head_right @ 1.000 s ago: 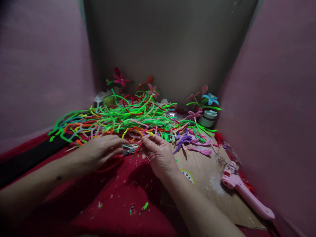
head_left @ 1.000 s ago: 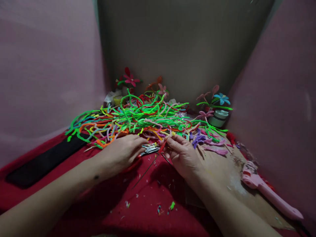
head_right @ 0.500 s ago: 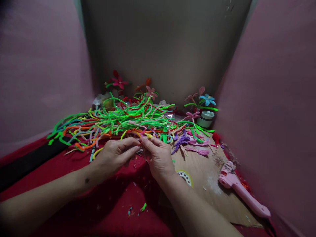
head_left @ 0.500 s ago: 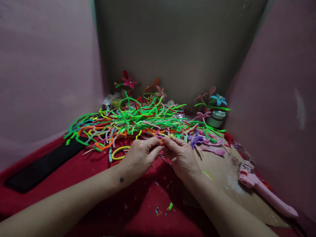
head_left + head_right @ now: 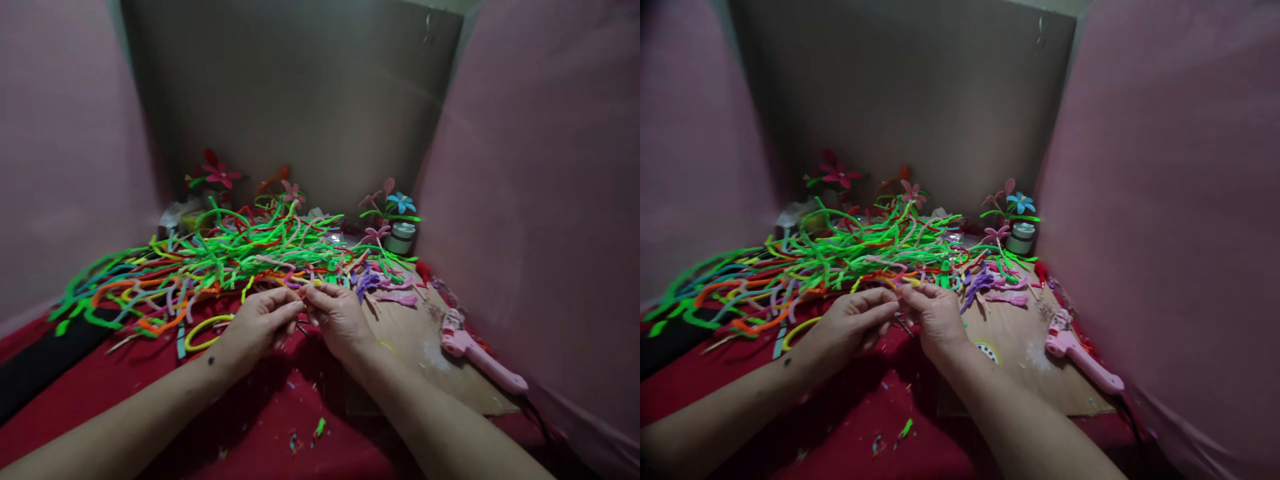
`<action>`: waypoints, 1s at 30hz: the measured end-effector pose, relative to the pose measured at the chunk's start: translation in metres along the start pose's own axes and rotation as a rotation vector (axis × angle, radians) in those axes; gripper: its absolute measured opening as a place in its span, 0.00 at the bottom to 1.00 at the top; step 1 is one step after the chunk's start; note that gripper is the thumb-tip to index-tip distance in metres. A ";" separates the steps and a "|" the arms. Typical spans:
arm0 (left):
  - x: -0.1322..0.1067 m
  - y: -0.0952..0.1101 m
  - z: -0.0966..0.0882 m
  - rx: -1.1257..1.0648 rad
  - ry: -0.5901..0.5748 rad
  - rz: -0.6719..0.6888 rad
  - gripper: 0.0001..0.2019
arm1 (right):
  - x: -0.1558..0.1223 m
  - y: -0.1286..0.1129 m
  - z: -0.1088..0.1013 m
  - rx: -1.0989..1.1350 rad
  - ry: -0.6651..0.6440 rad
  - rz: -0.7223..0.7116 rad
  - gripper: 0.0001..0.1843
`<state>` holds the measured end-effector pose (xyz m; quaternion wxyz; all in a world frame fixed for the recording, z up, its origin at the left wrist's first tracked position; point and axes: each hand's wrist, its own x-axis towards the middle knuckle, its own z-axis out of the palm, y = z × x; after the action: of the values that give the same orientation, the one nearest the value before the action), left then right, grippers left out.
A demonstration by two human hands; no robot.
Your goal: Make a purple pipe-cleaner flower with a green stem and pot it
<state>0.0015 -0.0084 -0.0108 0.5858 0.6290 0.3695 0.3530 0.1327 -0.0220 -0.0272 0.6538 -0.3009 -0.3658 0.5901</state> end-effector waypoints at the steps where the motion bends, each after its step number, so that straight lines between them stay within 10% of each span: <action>1: 0.001 -0.002 -0.002 -0.042 -0.014 -0.005 0.11 | 0.000 -0.001 0.001 -0.002 -0.017 0.010 0.09; 7: 0.001 -0.003 -0.015 -0.309 0.000 -0.033 0.09 | 0.003 -0.034 -0.003 -0.065 0.049 -0.004 0.17; 18: 0.007 -0.016 -0.025 -0.396 -0.105 -0.087 0.06 | 0.014 -0.130 -0.101 -1.111 0.392 -0.160 0.14; 30: 0.010 -0.025 -0.025 -0.389 -0.129 -0.089 0.05 | -0.007 -0.093 -0.098 -1.458 0.132 -0.017 0.07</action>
<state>-0.0171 0.0135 -0.0343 0.7338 0.5084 0.2834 0.3504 0.2654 -0.0370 -0.0059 0.3125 -0.6917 -0.6279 0.1724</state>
